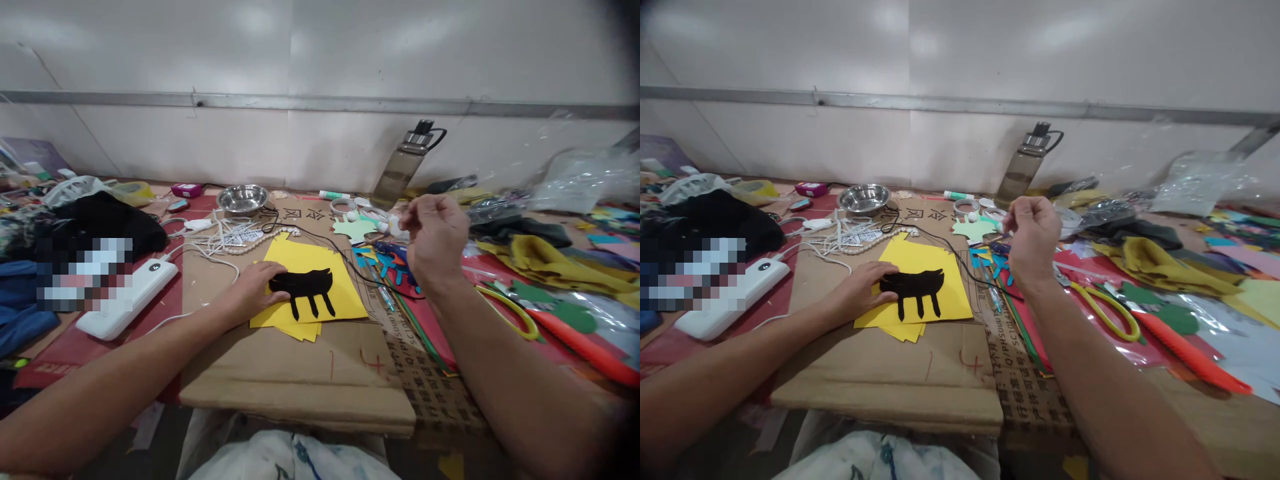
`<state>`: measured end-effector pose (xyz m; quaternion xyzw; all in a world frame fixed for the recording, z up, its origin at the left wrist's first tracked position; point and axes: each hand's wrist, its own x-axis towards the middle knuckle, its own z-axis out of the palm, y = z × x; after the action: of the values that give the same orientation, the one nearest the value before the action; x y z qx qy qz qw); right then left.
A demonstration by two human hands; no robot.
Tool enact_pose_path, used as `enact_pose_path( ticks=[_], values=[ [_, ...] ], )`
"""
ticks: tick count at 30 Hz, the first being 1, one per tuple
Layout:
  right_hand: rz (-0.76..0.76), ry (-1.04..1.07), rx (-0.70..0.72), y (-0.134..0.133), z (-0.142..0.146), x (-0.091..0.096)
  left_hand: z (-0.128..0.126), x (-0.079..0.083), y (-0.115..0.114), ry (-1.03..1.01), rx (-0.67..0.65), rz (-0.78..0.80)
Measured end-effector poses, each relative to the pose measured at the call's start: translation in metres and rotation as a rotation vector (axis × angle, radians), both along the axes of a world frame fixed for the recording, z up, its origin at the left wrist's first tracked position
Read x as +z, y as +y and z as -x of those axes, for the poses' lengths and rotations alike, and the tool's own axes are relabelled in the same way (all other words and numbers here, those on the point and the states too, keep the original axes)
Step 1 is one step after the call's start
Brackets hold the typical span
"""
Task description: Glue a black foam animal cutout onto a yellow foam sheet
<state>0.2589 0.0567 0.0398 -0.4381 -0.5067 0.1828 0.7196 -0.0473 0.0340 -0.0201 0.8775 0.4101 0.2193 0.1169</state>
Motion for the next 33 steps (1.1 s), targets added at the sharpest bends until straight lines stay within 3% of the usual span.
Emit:
enact_pose_path(
  ticks=[2,6,10,14,21,29,33],
  values=[
    [-0.008,-0.004,0.029,-0.006,0.002,-0.002,0.0,-0.001,0.001,-0.017,-0.002,-0.006],
    [0.247,-0.466,0.177,-0.018,0.033,-0.024,0.0,-0.003,0.003,-0.009,0.003,-0.001],
    [0.286,-0.855,0.345,-0.019,0.06,-0.051,0.001,-0.002,0.004,0.009,0.042,-0.008],
    [0.264,-1.12,0.396,-0.019,0.065,-0.065,0.005,0.001,0.005,0.06,0.153,-0.025],
    [0.292,-1.164,0.366,-0.017,0.065,-0.068,0.011,0.007,0.009,0.174,0.358,0.009],
    [0.317,-1.143,0.39,-0.011,0.065,-0.071,0.003,0.023,0.013,0.167,0.412,0.201],
    [0.392,-1.111,0.391,-0.012,0.067,-0.069,0.001,0.031,0.015,0.176,0.418,0.217]
  ],
)
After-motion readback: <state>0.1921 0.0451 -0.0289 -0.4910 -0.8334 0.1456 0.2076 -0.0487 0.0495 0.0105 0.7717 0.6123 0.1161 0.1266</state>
